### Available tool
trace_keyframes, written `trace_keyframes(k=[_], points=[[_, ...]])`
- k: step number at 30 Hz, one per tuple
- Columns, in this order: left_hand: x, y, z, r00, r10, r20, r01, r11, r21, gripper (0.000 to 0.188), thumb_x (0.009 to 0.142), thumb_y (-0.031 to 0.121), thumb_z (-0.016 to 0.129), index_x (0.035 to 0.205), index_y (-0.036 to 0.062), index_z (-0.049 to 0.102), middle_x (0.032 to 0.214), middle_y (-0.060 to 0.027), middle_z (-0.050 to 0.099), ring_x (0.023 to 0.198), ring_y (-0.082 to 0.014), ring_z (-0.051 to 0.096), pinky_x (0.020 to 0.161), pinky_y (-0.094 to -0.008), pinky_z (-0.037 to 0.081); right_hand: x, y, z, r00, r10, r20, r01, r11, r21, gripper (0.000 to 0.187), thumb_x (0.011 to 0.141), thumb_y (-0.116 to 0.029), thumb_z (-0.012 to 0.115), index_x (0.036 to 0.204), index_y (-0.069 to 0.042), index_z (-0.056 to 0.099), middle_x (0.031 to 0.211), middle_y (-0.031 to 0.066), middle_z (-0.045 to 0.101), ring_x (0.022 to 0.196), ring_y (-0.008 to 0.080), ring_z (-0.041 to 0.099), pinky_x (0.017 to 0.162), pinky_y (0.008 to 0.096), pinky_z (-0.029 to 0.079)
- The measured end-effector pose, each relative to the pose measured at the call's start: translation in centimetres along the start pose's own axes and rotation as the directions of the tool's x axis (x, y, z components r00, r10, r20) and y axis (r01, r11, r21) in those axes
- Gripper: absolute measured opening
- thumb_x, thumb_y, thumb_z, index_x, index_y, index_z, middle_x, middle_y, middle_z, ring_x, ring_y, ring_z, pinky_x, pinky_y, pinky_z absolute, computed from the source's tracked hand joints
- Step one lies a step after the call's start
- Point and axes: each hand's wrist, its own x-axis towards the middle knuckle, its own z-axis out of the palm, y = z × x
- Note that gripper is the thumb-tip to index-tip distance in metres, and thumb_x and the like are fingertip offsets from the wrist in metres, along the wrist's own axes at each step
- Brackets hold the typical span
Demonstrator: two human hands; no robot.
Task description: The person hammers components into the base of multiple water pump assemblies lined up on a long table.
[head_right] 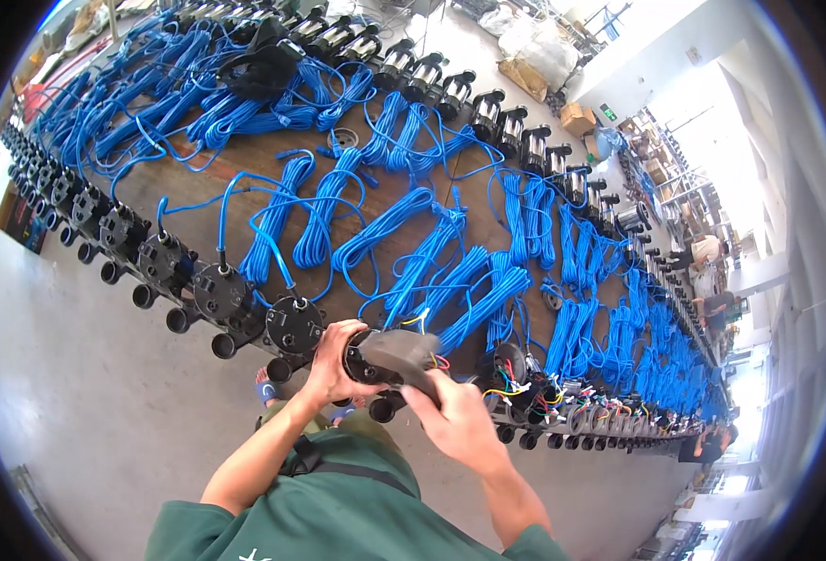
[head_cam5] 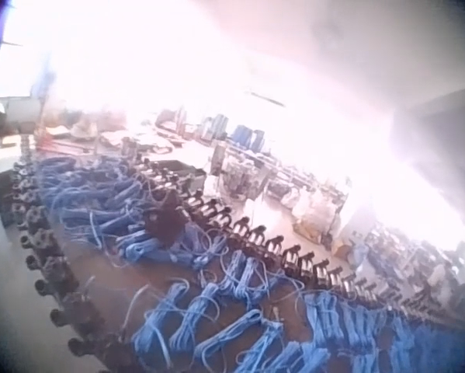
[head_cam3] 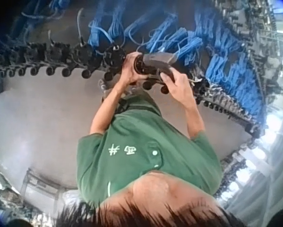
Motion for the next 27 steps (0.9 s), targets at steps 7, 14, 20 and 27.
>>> trace_keyframes(k=[7,14,20,27], points=[[0.2,-0.1,0.7,0.998,-0.016,0.057,0.018,0.999,-0.049,0.101,0.05,0.042,0.1,0.134,0.0071,0.057,0.132,-0.0146,0.061,0.125,-0.036,0.059,0.108,-0.049,0.047,-0.1,7.2,3.1,0.986,0.003,-0.165,-0.046,0.965,-0.258,0.034,0.104,-0.029,0.066,0.107,0.004,0.066,0.071,0.0195,0.066,0.063,0.0254,0.067,0.064,0.042,0.052],[0.1,0.3,0.0,0.996,-0.031,0.084,0.03,1.0,0.005,0.103,0.053,0.037,0.101,0.139,0.0091,0.053,0.138,-0.0149,0.054,0.13,-0.0373,0.056,0.107,-0.0488,0.049,0.0,-1.4,0.7,0.926,-0.32,-0.2,0.327,0.945,0.002,0.029,0.103,-0.026,0.068,0.113,0.002,0.068,0.071,0.0132,0.069,0.057,0.0264,0.066,0.057,0.0378,0.05],[0.7,0.0,0.8,0.994,0.019,0.103,-0.017,1.0,-0.02,0.104,0.051,0.038,0.1,0.138,0.0052,0.053,0.136,-0.017,0.054,0.126,-0.0367,0.057,0.107,-0.0479,0.048,1.5,3.3,4.0,0.992,0.074,0.1,-0.061,0.99,-0.126,0.036,0.103,-0.034,0.064,0.104,0.002,0.066,0.074,0.0183,0.073,0.069,0.0365,0.074,0.068,0.0475,0.057],[0.6,0.7,0.5,0.996,-0.038,0.082,0.039,0.999,-0.015,0.1,0.048,0.032,0.101,0.133,0.0021,0.056,0.129,-0.0176,0.056,0.12,-0.0362,0.059,0.103,-0.0463,0.05,-2.3,2.2,0.0,0.978,-0.088,-0.19,0.109,0.989,0.102,0.027,0.102,-0.025,0.068,0.106,0.001,0.065,0.075,0.0213,0.071,0.068,0.0369,0.073,0.06,0.0429,0.053]])
